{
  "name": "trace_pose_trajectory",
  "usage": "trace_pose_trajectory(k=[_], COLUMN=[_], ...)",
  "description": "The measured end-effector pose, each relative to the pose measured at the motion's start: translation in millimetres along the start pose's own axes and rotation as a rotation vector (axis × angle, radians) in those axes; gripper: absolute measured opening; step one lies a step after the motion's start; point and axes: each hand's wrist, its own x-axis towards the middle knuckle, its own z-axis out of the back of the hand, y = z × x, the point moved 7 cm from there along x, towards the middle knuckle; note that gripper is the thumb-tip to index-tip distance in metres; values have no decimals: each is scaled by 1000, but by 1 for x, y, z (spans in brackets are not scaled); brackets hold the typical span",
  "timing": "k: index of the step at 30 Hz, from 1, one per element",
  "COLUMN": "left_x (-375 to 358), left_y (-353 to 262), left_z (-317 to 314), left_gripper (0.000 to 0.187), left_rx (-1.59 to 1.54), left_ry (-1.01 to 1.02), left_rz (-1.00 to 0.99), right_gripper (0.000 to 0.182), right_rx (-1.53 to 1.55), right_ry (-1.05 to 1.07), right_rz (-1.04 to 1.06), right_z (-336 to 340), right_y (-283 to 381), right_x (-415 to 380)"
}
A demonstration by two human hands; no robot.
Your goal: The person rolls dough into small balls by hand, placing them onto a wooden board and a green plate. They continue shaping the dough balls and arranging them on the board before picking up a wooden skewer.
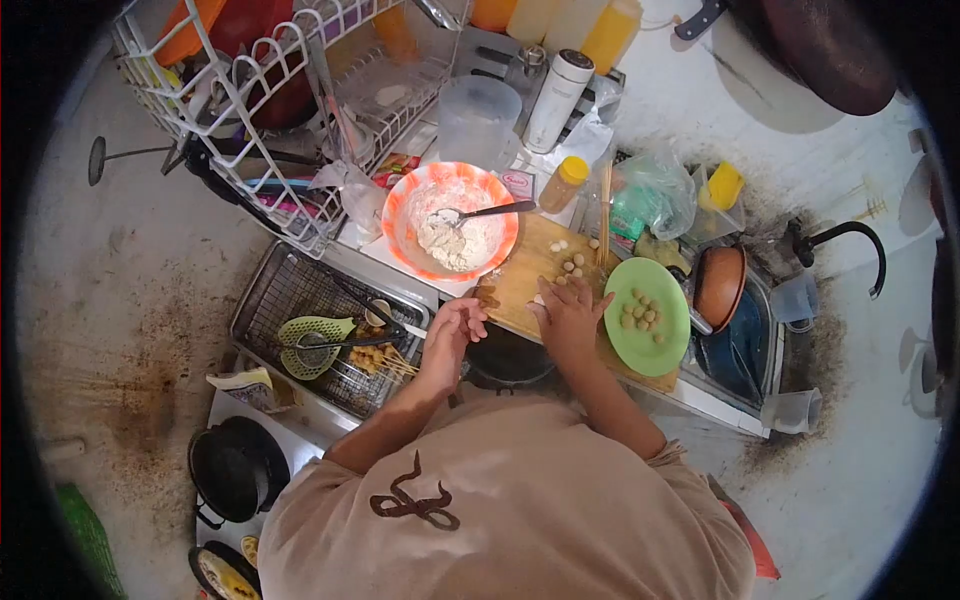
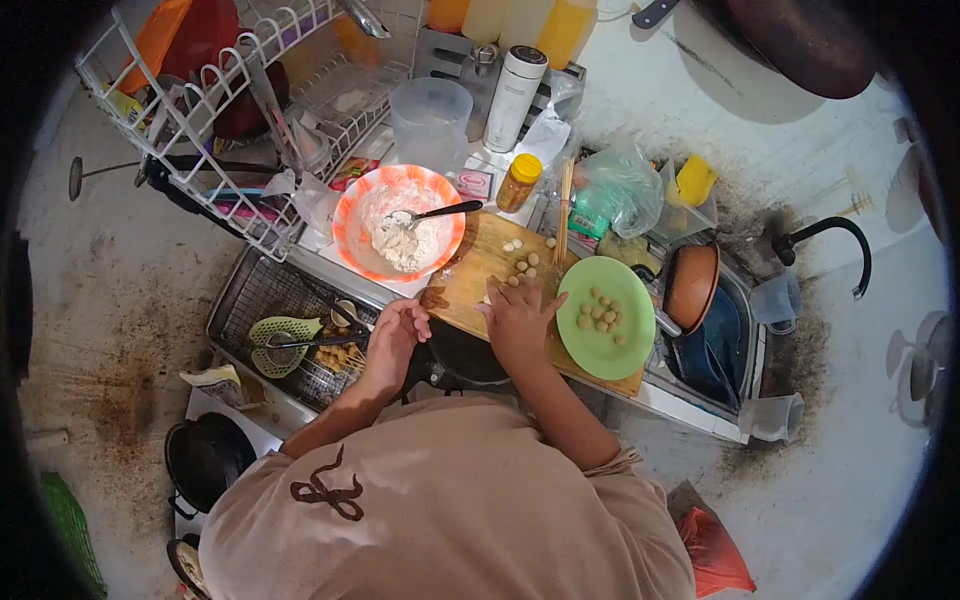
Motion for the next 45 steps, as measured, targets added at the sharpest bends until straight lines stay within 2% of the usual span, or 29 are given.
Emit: trace_pose_trajectory(k=[8, 11, 15, 18, 23, 27, 29, 30, 32, 35, 36, 42, 44, 45], left_x=[-1, 1, 7, 12, 17, 18, 22, 25, 29, 30, 28, 33, 34, 34], left_y=[0, 2, 3, 7, 16, 20, 22, 22, 13, -20, -30, -21, -14, -11], left_z=[1, -3, -21, -32, -32, -28, -32, -35, -47, -75, -85, -85, -83, -81], left_gripper=[38, 32, 21, 21, 21, 21, 26, 29, 34, 40, 41, 36, 42, 45], left_rx=[49, 61, 340, 353, 355, 419, 409, 404, 601, 913, 1017, 975, 936, 916], left_ry=[-6, 28, 106, 168, 136, 43, 41, 41, 70, 137, 163, 259, 282, 292], left_rz=[28, 26, 67, 164, 205, 275, 235, 214, 21, -366, -513, -446, -297, -223], right_gripper=[59, 53, 38, 29, 23, 19, 19, 20, 23, 27, 27, 25, 26, 23], right_rx=[64, 55, 21, 8, 5, 260, 439, 580, 859, 1390, 1435, 1665, 1656, 1569], right_ry=[-14, -54, -67, -62, -79, -150, -232, -152, 8, 320, 334, 410, 411, 355], right_rz=[-27, -25, -67, -99, -65, -54, -51, -100, -196, -634, -616, -621, -676, -615], right_z=[1, 15, 19, 16, 16, 28, 39, 31, 14, 0, 1, -9, -11, -7], right_y=[-4, -1, -8, -7, -3, -11, -16, -22, -31, -27, -25, -18, -18, -20], right_x=[-1, -5, -14, -9, 0, 4, 4, 4, 3, -10, -11, -15, -16, -14])
